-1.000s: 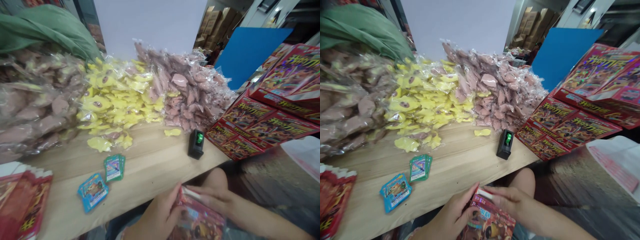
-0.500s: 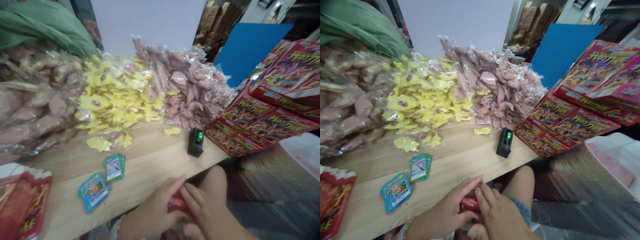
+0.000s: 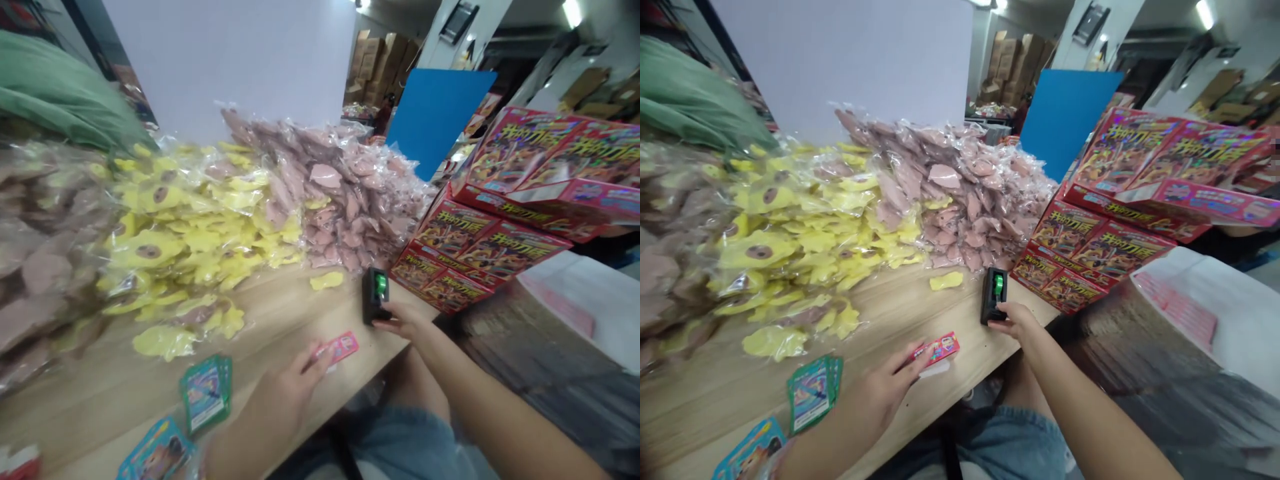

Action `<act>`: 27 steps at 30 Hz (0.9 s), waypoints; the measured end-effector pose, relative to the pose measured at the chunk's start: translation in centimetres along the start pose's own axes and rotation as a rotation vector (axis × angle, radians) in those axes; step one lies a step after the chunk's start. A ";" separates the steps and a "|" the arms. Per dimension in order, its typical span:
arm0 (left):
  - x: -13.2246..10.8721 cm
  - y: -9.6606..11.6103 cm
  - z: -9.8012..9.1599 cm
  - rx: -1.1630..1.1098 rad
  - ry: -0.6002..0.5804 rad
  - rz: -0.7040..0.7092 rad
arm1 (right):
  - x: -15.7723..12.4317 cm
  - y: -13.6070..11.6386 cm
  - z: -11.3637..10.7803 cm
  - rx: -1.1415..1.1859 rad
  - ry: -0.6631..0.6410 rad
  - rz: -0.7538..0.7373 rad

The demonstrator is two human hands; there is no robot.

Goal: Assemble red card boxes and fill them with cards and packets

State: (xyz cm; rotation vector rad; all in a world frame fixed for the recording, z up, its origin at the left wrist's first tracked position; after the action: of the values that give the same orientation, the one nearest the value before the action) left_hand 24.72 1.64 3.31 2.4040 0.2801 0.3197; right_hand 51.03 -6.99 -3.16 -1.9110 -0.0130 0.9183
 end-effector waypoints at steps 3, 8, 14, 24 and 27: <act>0.5 -0.1 -0.7 0.087 0.037 -0.003 | -1.5 1.7 -0.4 0.079 0.074 -0.082; 2.0 0.3 -1.4 0.094 0.130 -0.053 | -6.1 4.4 1.0 0.054 0.124 -0.136; 1.2 3.7 -0.9 0.058 0.142 -0.042 | -13.5 2.1 7.9 0.055 -0.226 -0.323; -6.7 2.0 -8.6 -0.304 0.505 -0.298 | -11.8 0.7 8.0 -0.712 -0.280 -0.748; -13.1 -4.6 -7.2 -0.014 0.422 -0.600 | -10.4 0.3 11.9 -1.078 -0.172 -0.792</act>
State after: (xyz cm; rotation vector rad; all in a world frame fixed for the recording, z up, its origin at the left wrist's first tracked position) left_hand 9.63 5.71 3.58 2.0924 1.1502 0.5357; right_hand 36.40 -1.96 -0.09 -2.4042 -1.5127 0.5116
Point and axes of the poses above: each hand's wrist, its own x-axis towards the middle knuckle, its own z-axis out of the palm, y = z × x, the point moved 6 cm from there along x, towards the middle knuckle, and after that the axes turned 15 degrees about -x, right-handed, at the moved point
